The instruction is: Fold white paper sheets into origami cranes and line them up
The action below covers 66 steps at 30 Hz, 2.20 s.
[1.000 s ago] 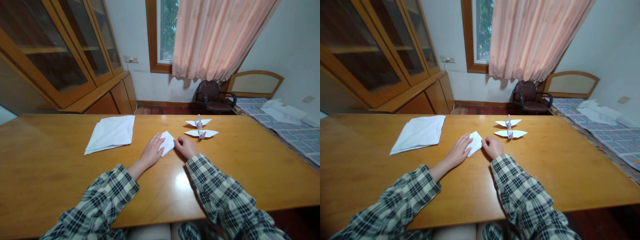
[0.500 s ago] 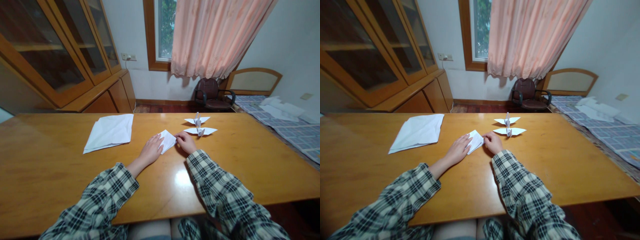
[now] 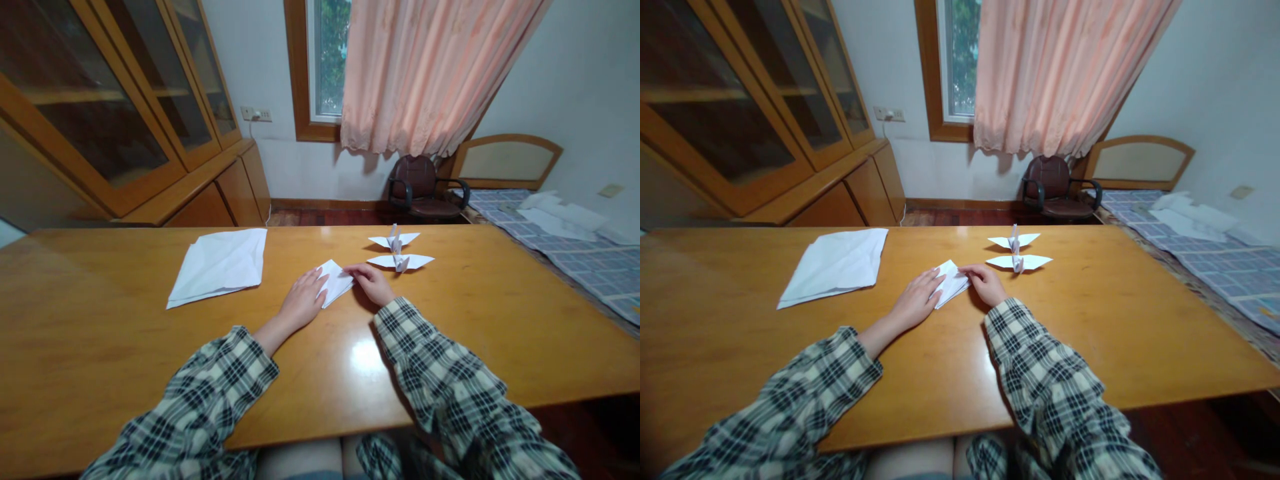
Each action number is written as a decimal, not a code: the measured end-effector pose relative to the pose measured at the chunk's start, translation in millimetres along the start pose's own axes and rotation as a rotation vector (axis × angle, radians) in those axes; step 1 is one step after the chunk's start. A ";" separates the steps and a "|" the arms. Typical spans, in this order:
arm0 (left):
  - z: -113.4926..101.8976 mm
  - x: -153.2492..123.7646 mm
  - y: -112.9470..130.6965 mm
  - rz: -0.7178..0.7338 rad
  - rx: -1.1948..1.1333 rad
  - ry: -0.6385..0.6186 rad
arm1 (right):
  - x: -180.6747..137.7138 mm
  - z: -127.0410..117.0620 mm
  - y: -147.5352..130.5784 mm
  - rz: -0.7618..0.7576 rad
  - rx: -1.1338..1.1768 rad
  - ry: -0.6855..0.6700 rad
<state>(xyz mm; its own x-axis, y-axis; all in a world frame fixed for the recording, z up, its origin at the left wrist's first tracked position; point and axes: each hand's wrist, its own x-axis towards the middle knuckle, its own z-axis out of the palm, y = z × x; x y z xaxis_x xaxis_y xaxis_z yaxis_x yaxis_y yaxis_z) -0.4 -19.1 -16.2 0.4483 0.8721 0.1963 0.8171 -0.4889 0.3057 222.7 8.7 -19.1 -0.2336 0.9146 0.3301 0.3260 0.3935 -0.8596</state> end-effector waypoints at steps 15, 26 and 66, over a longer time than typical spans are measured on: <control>-3.5 0.2 3.0 0.013 -0.064 0.032 | 0.7 -0.2 -5.6 -0.100 -0.122 -0.023; -8.4 -5.0 4.1 0.138 -0.059 0.017 | 1.6 -1.9 -4.0 -0.095 -0.136 -0.071; -7.5 -4.5 4.5 0.115 -0.056 -0.127 | 8.0 -24.0 8.1 0.001 0.023 -0.261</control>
<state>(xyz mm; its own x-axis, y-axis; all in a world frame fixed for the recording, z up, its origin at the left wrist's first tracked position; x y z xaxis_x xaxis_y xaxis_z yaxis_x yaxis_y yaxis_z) -1.4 -25.3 -8.7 0.5826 0.8046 0.1147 0.7380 -0.5829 0.3401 245.5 21.4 -14.1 -0.4625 0.8590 0.2197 0.3063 0.3873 -0.8696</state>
